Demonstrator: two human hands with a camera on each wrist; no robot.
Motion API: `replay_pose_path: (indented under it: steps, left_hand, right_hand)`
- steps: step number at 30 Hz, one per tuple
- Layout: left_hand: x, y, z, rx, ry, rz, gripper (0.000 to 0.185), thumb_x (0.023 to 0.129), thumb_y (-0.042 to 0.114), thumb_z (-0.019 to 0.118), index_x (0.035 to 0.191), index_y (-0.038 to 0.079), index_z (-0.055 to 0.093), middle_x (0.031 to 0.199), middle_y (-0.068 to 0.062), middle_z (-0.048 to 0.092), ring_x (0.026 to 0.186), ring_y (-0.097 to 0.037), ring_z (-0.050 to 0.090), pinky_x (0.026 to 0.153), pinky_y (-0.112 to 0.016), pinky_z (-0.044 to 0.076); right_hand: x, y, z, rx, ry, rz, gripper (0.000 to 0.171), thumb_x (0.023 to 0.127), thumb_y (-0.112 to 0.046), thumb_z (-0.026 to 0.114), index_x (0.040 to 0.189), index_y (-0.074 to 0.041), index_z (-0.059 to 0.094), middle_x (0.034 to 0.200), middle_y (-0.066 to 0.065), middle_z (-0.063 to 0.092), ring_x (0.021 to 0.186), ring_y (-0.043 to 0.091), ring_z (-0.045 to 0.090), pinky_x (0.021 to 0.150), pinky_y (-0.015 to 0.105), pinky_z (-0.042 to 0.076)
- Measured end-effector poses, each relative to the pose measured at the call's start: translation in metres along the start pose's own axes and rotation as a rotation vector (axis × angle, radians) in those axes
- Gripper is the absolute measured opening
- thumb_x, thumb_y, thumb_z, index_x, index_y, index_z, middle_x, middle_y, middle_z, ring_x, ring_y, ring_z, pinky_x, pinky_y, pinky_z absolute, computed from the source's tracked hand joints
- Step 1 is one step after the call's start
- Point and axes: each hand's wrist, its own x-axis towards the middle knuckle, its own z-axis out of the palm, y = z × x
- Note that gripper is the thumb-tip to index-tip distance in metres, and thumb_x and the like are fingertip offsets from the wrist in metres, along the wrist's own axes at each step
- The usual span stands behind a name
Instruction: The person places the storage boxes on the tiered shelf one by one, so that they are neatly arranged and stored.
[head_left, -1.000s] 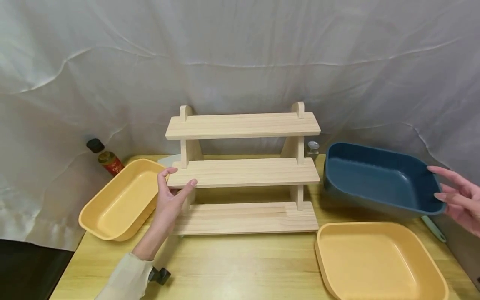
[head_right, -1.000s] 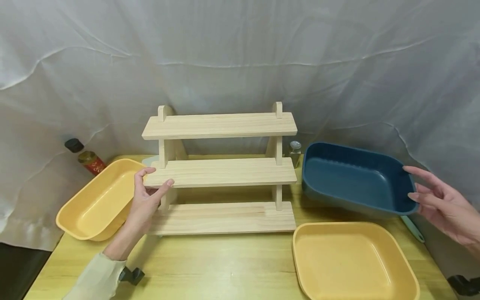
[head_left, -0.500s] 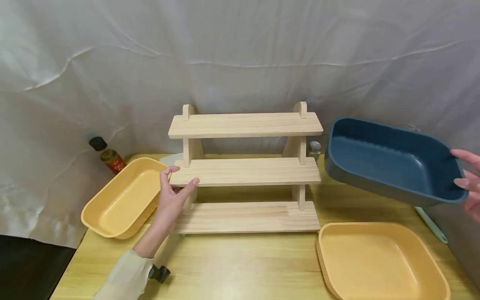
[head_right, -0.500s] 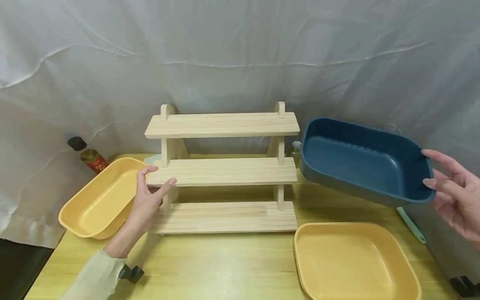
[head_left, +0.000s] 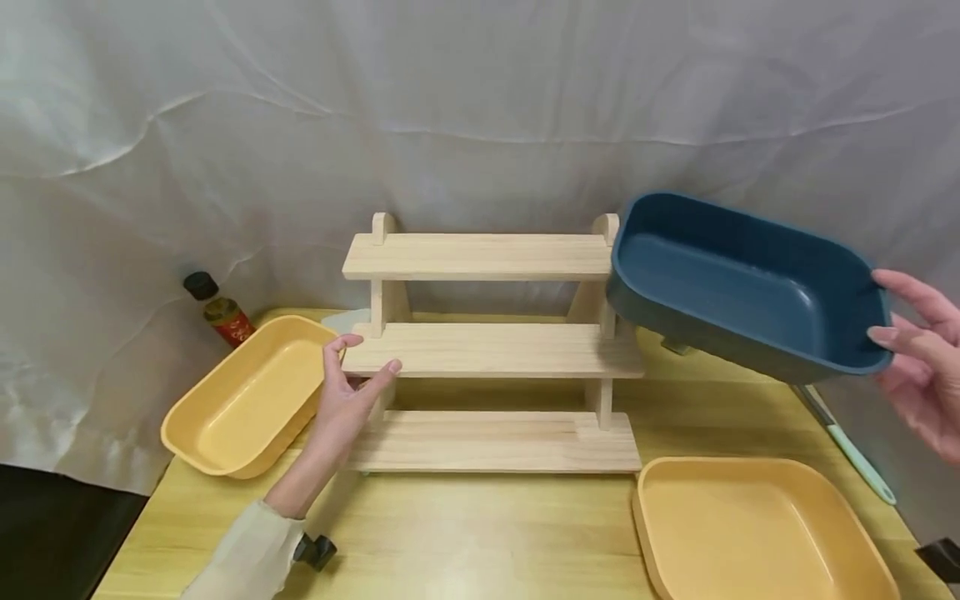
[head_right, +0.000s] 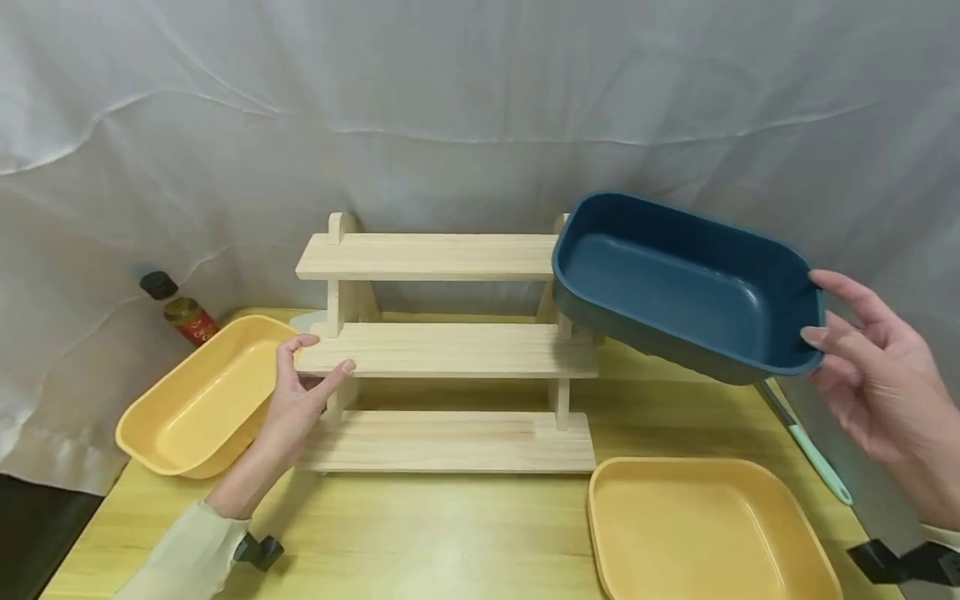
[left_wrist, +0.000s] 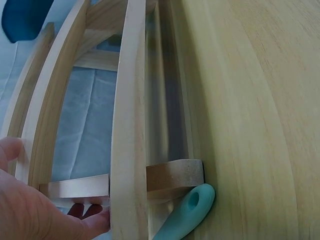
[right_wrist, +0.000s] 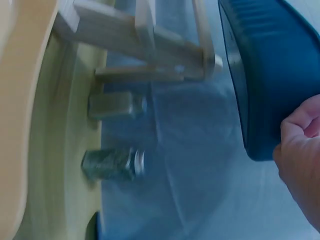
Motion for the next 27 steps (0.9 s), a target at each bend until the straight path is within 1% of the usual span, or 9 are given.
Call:
replay_pose_path:
  steps: [2,5,8,12,15,19,22,24,27]
  left_hand:
    - [0.001,0.0,0.002,-0.001,-0.011,0.002,0.074,0.102,0.042,0.08,0.152,0.028,0.028,0.125,-0.011,0.041,0.089,-0.023,0.043,0.065,-0.029,0.041]
    - [0.001,0.0,0.005,-0.014,-0.022,-0.001,0.075,0.102,0.042,0.081,0.152,0.028,0.028,0.139,-0.013,0.038,0.092,-0.023,0.042,0.066,-0.029,0.041]
    - [0.001,0.0,0.005,-0.015,-0.019,0.003,0.076,0.102,0.042,0.08,0.154,0.027,0.027,0.151,-0.011,0.031,0.095,-0.023,0.041,0.066,-0.03,0.042]
    - [0.002,-0.001,0.003,-0.009,-0.003,0.007,0.075,0.102,0.043,0.081,0.153,0.028,0.028,0.142,-0.012,0.035,0.096,-0.023,0.041,0.066,-0.029,0.041]
    - [0.002,-0.003,0.002,-0.013,0.012,0.007,0.075,0.101,0.043,0.081,0.152,0.028,0.029,0.131,-0.011,0.039,0.094,-0.023,0.042,0.065,-0.029,0.041]
    - [0.003,-0.005,0.002,-0.021,0.023,0.011,0.074,0.1,0.043,0.082,0.151,0.029,0.03,0.123,-0.011,0.042,0.088,-0.021,0.044,0.064,-0.028,0.041]
    - [0.004,-0.004,0.003,-0.015,0.016,0.022,0.074,0.101,0.044,0.082,0.151,0.028,0.029,0.151,-0.013,0.036,0.083,-0.02,0.044,0.064,-0.028,0.041]
    - [0.005,-0.004,0.003,-0.01,0.012,0.026,0.074,0.101,0.044,0.082,0.151,0.028,0.029,0.169,-0.006,0.02,0.082,-0.02,0.045,0.065,-0.029,0.041]
    - [0.005,-0.003,0.003,-0.005,0.01,0.025,0.074,0.101,0.043,0.081,0.152,0.027,0.029,0.174,-0.003,0.009,0.084,-0.022,0.047,0.067,-0.03,0.042]
  right_hand:
    - [0.004,0.003,0.015,-0.01,-0.004,-0.021,0.061,0.11,0.019,0.031,0.164,-0.007,0.044,0.139,0.018,0.07,0.091,0.033,0.08,0.076,0.031,0.063]
    - [0.012,0.005,0.037,-0.068,0.021,-0.014,0.059,0.11,0.018,0.037,0.162,-0.008,0.047,0.134,0.017,0.072,0.076,0.029,0.077,0.064,0.021,0.06]
    - [0.022,0.011,0.057,-0.092,0.047,0.017,0.058,0.11,0.017,0.04,0.16,-0.01,0.049,0.121,0.018,0.074,0.061,0.026,0.069,0.053,0.021,0.054]
    - [0.042,0.019,0.084,-0.126,0.076,0.062,0.056,0.109,0.016,0.046,0.157,-0.012,0.052,0.114,0.016,0.073,0.069,0.026,0.07,0.063,0.026,0.06]
    - [0.062,0.026,0.102,-0.078,0.055,0.096,0.055,0.108,0.017,0.048,0.156,-0.01,0.053,0.116,0.016,0.072,0.078,0.027,0.073,0.069,0.028,0.062]
    - [0.087,0.037,0.12,0.014,0.006,0.134,0.054,0.106,0.019,0.049,0.153,-0.007,0.054,0.104,0.016,0.069,0.079,0.027,0.07,0.072,0.033,0.062]
    - [0.097,0.046,0.132,-0.021,0.012,0.149,0.052,0.106,0.017,0.055,0.151,-0.009,0.055,0.098,0.012,0.064,0.078,0.024,0.065,0.071,0.031,0.061]
    - [0.102,0.051,0.141,-0.056,0.025,0.158,0.051,0.105,0.015,0.058,0.15,-0.01,0.055,0.102,0.012,0.064,0.082,0.023,0.065,0.072,0.029,0.06]
    - [0.111,0.058,0.155,-0.073,0.036,0.177,0.052,0.105,0.014,0.06,0.15,-0.01,0.055,0.098,0.009,0.062,0.079,0.02,0.062,0.07,0.028,0.058]
